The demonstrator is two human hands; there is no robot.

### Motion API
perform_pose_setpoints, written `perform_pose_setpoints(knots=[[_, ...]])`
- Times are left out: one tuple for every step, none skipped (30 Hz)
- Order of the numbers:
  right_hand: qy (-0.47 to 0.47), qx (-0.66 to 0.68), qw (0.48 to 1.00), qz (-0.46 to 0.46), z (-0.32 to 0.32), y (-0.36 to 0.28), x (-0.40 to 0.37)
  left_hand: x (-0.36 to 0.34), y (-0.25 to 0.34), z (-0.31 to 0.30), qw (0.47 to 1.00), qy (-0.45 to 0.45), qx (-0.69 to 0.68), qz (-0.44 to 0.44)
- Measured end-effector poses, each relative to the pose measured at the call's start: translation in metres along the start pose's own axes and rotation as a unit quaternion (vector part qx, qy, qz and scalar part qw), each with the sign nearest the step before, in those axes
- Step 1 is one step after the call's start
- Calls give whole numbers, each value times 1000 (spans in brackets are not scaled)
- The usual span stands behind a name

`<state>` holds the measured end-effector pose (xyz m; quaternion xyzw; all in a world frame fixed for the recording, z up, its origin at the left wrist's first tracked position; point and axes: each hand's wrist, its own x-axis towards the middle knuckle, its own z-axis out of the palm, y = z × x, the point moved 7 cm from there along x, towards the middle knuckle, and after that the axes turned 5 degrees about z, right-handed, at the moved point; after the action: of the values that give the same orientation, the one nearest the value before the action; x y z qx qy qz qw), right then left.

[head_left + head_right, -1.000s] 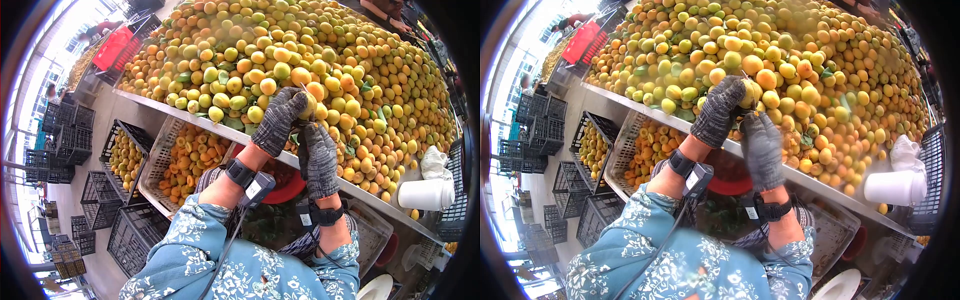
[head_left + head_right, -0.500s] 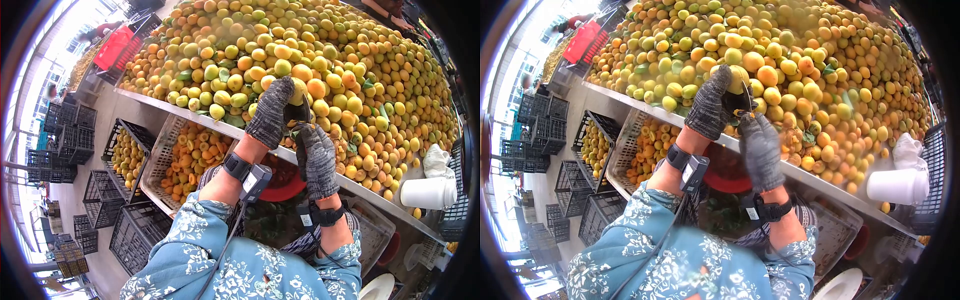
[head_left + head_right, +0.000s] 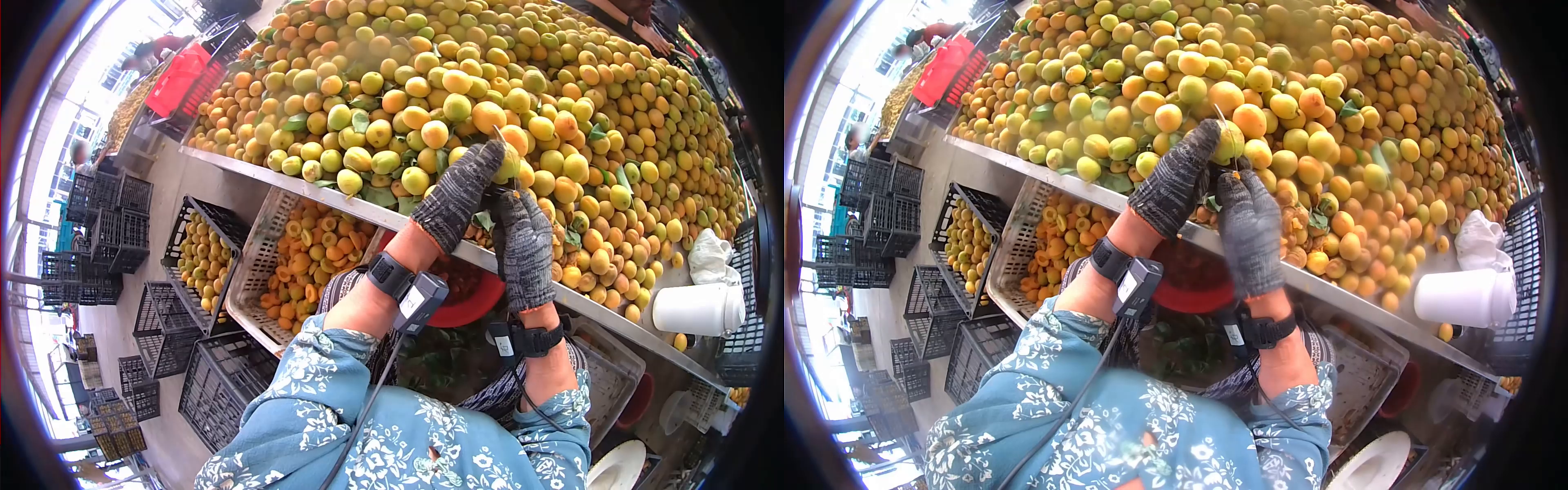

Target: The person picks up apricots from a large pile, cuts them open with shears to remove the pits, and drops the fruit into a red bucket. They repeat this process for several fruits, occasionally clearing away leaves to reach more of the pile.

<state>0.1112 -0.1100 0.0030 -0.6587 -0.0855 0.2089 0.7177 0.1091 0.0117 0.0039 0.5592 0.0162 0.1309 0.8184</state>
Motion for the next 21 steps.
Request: perform_pose_setpoints(knots=[[-7,-100,994,-48,-1,-6,-1,-1,5,3,1000,-2,-22,-5],[-7,-100,994,-48,-5,1,1,-3,10,7,999,-5,-43,-10],[28,-285,934,-214,-3,-8,-3,-2,8,6,999,-4,-43,-10],[61,-451,812,-367,7,-15,-15,-2,4,3,994,8,-109,-25],[61,-450,812,-366,10,-20,-17,-3,0,2,984,21,-174,-39],[12,-274,940,-202,2,-16,-7,-5,2,4,984,22,-174,-40],[-36,-76,996,-23,2,-1,-3,-9,8,5,988,32,-154,-7],[-37,-75,996,-23,4,-3,-3,-10,15,4,990,42,-134,26],[-28,-99,994,-31,4,-6,-3,-8,13,1,990,42,-133,26],[-20,-124,991,-39,5,-8,-3,-6,2,-4,982,57,-180,-17],[-20,-123,992,-38,6,-9,-3,-6,-4,-6,969,71,-227,-60],[2,-185,981,-56,6,-12,-4,-5,-5,-7,970,72,-227,-60],[26,-247,966,-73,5,-15,-4,-4,-2,-8,978,62,-192,-44],[26,-247,966,-74,5,-13,-4,-3,3,-6,986,52,-158,-28],[42,-304,948,-82,4,-10,-4,-4,6,-5,986,51,-158,-28],[58,-360,927,-90,3,-7,-4,-5,9,-5,992,65,-105,-26],[58,-361,926,-90,3,-3,-2,-6,12,-6,995,78,-52,-24],[71,-350,926,-120,3,-4,-2,-5,11,-6,995,78,-53,-24],[83,-339,925,-150,2,-7,-3,-2,14,-5,996,70,-62,5],[83,-339,925,-151,2,-7,-3,-1,21,-3,995,61,-71,34],[40,-214,968,-123,3,-3,-2,-1,24,-1,995,61,-71,35]])
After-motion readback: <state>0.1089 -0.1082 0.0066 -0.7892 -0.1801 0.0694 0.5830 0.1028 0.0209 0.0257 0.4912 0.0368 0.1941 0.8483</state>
